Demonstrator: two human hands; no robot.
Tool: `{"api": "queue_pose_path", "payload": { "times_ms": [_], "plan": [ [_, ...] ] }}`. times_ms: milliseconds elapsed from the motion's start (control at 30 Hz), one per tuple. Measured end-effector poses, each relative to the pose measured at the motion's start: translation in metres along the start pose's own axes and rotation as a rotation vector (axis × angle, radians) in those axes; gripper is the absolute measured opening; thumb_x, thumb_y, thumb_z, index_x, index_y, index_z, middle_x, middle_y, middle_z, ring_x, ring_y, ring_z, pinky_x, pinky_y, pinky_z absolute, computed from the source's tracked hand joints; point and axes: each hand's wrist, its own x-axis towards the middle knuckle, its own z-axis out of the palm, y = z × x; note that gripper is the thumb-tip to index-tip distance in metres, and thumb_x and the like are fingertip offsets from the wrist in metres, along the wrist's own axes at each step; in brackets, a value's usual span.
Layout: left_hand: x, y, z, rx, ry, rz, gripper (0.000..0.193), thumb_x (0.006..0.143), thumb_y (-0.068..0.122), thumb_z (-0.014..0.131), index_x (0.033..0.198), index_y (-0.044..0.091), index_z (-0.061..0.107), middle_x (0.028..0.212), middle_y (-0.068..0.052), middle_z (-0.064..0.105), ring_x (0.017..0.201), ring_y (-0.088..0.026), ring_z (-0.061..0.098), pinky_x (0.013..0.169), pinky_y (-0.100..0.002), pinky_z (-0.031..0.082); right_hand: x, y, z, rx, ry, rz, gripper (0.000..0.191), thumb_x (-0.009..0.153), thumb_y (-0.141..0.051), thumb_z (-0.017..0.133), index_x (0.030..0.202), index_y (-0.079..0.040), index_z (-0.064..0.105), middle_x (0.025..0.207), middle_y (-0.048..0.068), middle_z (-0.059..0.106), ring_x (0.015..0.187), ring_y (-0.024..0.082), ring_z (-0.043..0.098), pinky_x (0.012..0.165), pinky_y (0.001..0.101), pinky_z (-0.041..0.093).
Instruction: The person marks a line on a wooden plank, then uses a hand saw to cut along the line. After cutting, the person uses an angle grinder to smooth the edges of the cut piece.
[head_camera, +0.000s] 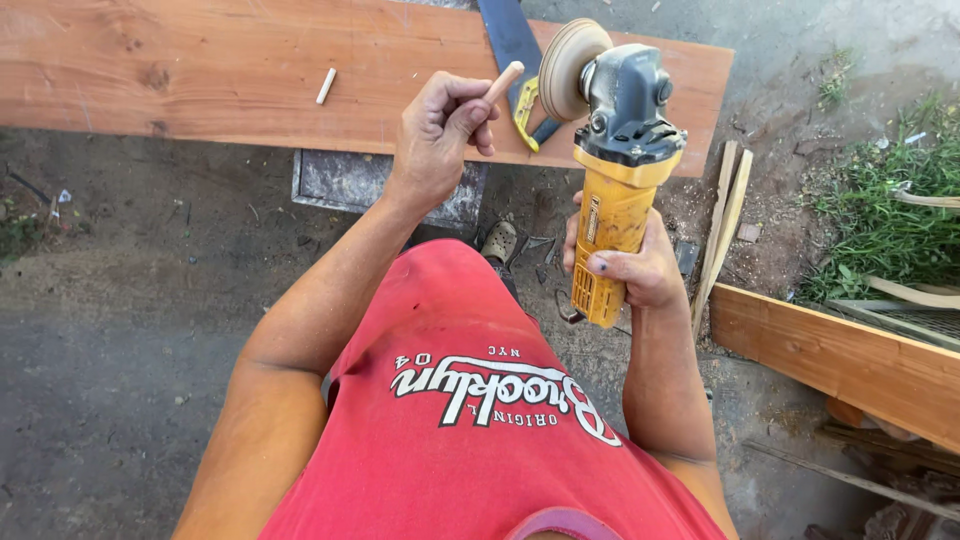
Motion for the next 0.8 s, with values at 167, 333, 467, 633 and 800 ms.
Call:
{"api": "queue_pose_path", "payload": {
  "times_ms": [167,333,467,633,800],
  "plan": [
    [-0.001,-0.003,0.003,-0.131,-0.037,-0.148,0.018,0.111,0.013,0.054,0.123,0.001,0.061,0.095,-0.006,0.067,0.073,-0.006,0.061,0.063,-0.026,0.056,-0.001,-0.001,0.0,-0.048,-0.021,0.008,0.079,0.073,-0.015,0.087,0.139,0.006,0.052,0.103,0.016,0.068,0.086,0.026,0.071,0.078,0.0383,0.06],
    [0.003,-0.009,-0.003,-0.449,-0.022,-0.348,0.017,0.113,0.02,0.052,0.121,0.005,0.054,0.092,-0.001,0.056,0.069,-0.005,0.051,0.062,-0.025,0.051,0.002,-0.001,0.001,0.105,-0.004,0.007,0.079,0.073,-0.016,0.087,0.139,0.006,0.05,0.101,0.018,0.067,0.085,0.028,0.071,0.075,0.04,0.06],
    [0.002,-0.013,-0.011,-0.321,-0.065,-0.321,0.014,0.112,0.017,0.052,0.121,0.007,0.049,0.091,0.001,0.051,0.072,-0.006,0.051,0.064,-0.026,0.051,-0.001,-0.002,0.003,0.07,-0.002,-0.013,0.078,0.073,-0.017,0.086,0.139,0.005,0.051,0.101,0.018,0.067,0.085,0.027,0.071,0.076,0.0392,0.06],
    [-0.001,-0.02,-0.012,-0.486,0.032,-0.34,0.019,0.111,0.017,0.055,0.124,0.003,0.056,0.095,-0.002,0.058,0.083,-0.01,0.059,0.08,-0.031,0.058,-0.007,-0.003,0.01,-0.099,0.034,-0.028,0.071,0.074,-0.018,0.087,0.134,0.003,0.055,0.099,0.014,0.069,0.086,0.022,0.071,0.077,0.0351,0.059],
    [-0.006,-0.027,-0.002,-0.338,0.073,-0.274,0.026,0.11,0.019,0.061,0.128,0.001,0.066,0.1,-0.001,0.063,0.086,-0.009,0.058,0.078,-0.026,0.053,-0.008,-0.003,0.016,-0.18,0.052,-0.015,0.061,0.074,-0.016,0.088,0.124,0.002,0.058,0.1,0.01,0.069,0.086,0.019,0.071,0.078,0.0337,0.059]
  ]
}}
